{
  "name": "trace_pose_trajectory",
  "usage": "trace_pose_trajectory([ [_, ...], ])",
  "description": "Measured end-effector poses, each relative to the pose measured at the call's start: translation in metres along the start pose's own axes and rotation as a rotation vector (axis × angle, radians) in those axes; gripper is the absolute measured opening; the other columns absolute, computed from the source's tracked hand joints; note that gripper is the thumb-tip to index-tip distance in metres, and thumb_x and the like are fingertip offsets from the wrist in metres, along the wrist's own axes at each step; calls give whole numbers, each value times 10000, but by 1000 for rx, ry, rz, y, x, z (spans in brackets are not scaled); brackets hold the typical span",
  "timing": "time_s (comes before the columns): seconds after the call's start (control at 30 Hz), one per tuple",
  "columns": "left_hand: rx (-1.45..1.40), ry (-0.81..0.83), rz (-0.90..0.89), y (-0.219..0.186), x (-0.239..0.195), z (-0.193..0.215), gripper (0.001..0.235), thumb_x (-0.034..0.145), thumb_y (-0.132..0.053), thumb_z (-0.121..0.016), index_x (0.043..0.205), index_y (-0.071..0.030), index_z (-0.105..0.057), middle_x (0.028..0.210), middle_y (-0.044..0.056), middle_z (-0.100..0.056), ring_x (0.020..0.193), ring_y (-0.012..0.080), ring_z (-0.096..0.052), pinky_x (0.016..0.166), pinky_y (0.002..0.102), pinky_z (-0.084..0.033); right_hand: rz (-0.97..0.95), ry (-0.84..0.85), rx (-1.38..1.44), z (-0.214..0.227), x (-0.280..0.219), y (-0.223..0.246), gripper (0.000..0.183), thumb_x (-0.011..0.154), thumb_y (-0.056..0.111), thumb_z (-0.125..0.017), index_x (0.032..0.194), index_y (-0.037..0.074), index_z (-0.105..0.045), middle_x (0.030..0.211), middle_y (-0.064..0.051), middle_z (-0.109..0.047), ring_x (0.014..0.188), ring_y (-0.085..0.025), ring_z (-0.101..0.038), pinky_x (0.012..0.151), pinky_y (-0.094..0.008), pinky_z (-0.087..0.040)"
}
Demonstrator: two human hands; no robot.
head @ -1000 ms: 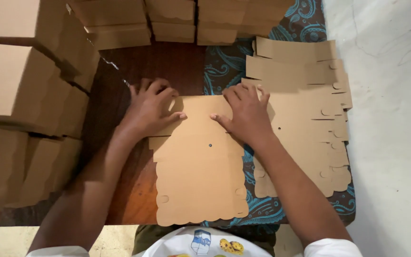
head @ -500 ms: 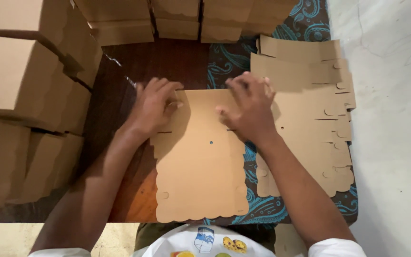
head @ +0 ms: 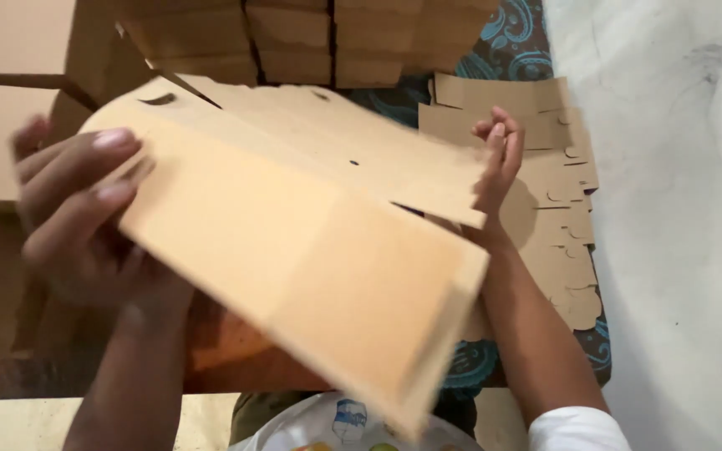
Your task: Folding and assembling a cardboard box from a flat template on a wooden table.
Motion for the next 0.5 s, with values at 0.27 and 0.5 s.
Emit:
trace_pose_trajectory([
  [0.27,-203,627,298,-11,-54,13,140,1062,-142,-581,993,-57,-669,1396,237,-582,1386,483,-531,1284,612,-224,-800,360,850,8,15,15,700,882,598,-589,1348,77,-609,1293,-108,-657,1245,-285,-587,1110,-447,-430],
  [0.5,-206,956,426,14,-112,23,201,864,130,-675,1001,-5,-620,1599,289,-369,1443,615,-281,1168,692,-256,-767,582,623,21,28,-5,624,983,401,-465,1539,118,-461,1433,-205,-570,1234,-326,-670,1003,-451,-598],
])
Point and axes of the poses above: each hand's wrist, its own x-axis towards the middle knuckle, its own z-axis out of the back of the hand, y = z × x, the point moved 1 cm from there along x, towards the middle knuckle
